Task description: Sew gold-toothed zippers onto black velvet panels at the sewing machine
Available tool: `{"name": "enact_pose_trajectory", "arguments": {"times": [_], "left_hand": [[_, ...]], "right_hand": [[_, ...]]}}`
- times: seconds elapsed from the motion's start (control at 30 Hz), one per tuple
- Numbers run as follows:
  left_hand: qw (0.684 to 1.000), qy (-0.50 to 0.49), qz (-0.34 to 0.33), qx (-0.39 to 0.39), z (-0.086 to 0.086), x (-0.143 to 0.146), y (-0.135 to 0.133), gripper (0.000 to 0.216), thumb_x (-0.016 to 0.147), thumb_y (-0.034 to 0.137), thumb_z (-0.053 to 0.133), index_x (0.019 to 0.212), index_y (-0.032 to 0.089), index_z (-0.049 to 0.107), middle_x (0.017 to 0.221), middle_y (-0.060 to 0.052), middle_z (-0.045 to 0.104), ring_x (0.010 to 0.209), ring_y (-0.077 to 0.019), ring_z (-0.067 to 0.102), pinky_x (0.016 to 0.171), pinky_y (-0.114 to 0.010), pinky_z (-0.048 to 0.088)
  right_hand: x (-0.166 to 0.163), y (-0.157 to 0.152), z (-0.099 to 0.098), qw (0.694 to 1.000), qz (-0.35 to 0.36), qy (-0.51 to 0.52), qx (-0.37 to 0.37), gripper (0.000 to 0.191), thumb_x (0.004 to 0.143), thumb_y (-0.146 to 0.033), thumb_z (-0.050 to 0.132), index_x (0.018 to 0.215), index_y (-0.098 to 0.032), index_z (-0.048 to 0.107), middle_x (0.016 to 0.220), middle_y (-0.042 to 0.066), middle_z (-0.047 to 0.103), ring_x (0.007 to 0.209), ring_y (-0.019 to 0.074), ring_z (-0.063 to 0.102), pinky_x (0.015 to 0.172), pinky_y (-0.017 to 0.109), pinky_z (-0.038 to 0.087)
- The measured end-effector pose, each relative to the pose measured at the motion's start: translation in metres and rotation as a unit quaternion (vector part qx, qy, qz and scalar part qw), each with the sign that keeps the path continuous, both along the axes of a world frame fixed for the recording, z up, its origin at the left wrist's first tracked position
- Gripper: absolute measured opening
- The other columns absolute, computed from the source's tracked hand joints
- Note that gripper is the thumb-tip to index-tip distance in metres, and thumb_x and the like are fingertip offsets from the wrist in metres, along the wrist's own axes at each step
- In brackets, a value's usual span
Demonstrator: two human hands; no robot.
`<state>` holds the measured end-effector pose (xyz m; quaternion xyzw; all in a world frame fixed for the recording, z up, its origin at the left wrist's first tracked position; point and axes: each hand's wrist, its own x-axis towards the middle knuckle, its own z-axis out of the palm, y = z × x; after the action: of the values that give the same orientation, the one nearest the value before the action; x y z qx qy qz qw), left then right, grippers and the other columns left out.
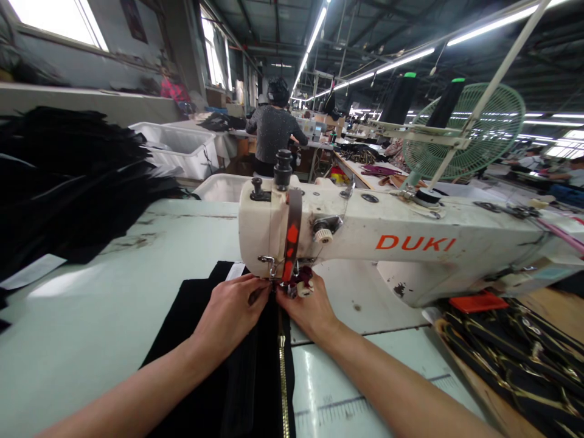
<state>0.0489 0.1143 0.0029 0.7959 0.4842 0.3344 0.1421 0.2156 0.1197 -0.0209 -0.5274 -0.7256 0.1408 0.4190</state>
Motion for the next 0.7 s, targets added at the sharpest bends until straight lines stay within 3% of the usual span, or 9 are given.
{"name": "enact_pose_trajectory", "arguments": {"times": [0.7], "left_hand": [[0.999,0.029,-0.003,0.017,0.0019,0.0002,0.0009,0.035,0.09,0.032,0.046,0.091,0.023,0.08,0.096,-0.003,0.078,0.08,-0.0239,0.075,0.074,-0.031,0.057]], "right_hand": [[0.0001,-0.001,0.0025,0.999,0.01,0.043,-0.03,0.017,0.075,-0.015,0.059,0.086,-0.018,0.071,0.087,0.006,0.071,0.082,0.0221,0.067,0.08,0.031,0.052]]}}
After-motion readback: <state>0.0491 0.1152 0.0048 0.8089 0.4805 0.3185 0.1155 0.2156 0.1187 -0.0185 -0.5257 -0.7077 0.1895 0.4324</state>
